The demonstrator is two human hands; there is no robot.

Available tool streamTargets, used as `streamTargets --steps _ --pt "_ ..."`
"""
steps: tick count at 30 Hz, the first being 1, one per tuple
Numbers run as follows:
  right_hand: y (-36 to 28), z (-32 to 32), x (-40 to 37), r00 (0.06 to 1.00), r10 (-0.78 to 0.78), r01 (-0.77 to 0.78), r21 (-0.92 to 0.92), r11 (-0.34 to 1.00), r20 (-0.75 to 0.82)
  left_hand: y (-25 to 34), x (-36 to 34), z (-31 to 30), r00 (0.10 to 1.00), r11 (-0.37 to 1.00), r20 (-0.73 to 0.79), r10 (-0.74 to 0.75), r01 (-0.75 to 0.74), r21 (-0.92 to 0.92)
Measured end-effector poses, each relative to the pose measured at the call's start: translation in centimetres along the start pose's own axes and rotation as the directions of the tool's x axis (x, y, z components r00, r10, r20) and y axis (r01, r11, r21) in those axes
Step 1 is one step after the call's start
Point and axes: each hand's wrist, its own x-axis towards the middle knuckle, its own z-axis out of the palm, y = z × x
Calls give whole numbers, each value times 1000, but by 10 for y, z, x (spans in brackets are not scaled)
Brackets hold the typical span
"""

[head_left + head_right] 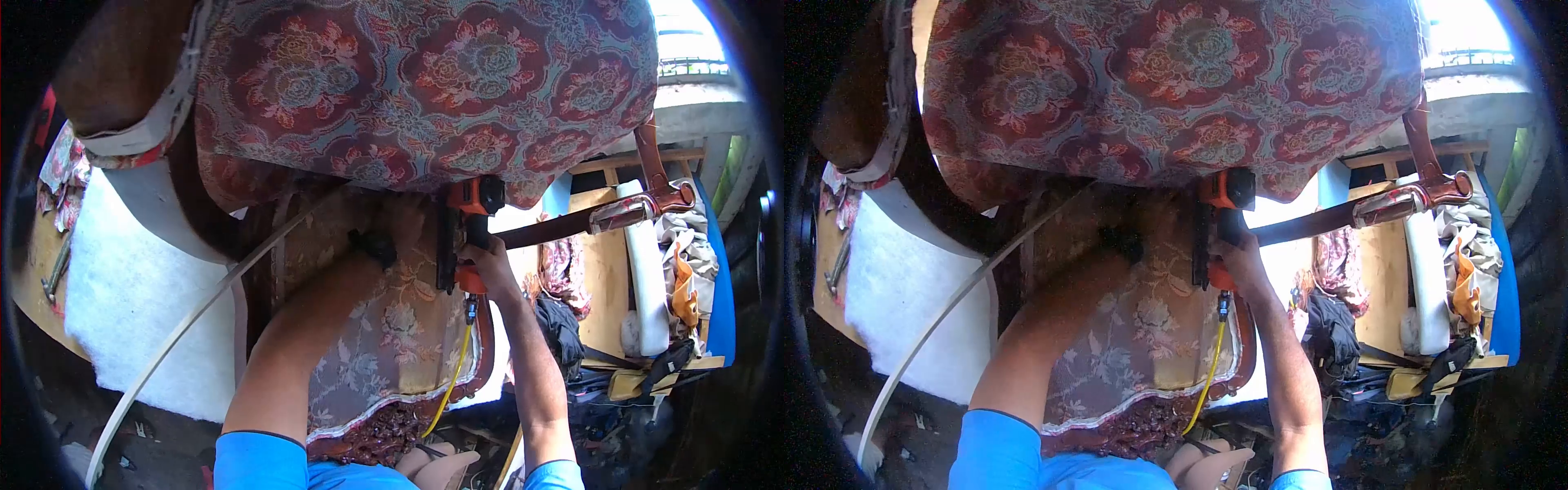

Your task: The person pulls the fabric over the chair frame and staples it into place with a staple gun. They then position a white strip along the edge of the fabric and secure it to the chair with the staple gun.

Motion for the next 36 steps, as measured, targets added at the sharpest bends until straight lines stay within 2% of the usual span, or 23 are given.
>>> streamTargets --steps 10,12,14,17,19,21,22,24,25,28,30,34,35,36 --pt "-3 14 1 1000 -9 9 97 995 -8 -2 4 1 999 996 38 28 -31 88" --pt "-3 16 2 999 -35 34 125 992 0 2 3 1 1000 999 9 -18 18 43" --pt "-1 19 3 1000 2 0 131 991 -13 3 1 -5 988 971 -20 -154 148 -189" --pt "5 20 9 1000 18 -17 147 989 -2 -5 -1 16 997 995 -58 -54 49 -93" --pt "4 20 7 999 33 -35 153 988 14 -4 -1 9 1000 998 6 -7 8 -70" --pt "-3 22 6 998 50 -55 153 987 35 -6 1 8 997 998 -52 54 -55 -11" --pt "-4 23 8 999 36 -40 148 988 26 -10 -2 16 986 995 -138 93 -88 41" --pt "-2 26 5 1000 18 -18 141 990 5 -12 -4 25 976 989 -183 121 -103 104" --pt "2 25 5 1000 27 -27 135 990 3 -4 -1 10 984 990 -145 107 -91 112" --pt "5 26 14 1000 29 -29 107 994 3 -5 7 5 994 998 105 -22 28 -56" --pt "6 24 12 1000 28 -27 65 997 -2 -4 7 1 981 995 191 -21 40 -93" --pt "13 11 -11 993 -112 108 69 992 43 1 5 -23 996 990 12 87 -88 109" --pt "11 7 -41 993 -114 113 50 992 29 2 1 -25 997 990 -6 83 -82 111" --pt "13 -3 -68 997 -46 48 -18 999 65 3 -3 -27 997 991 -25 79 -76 112"
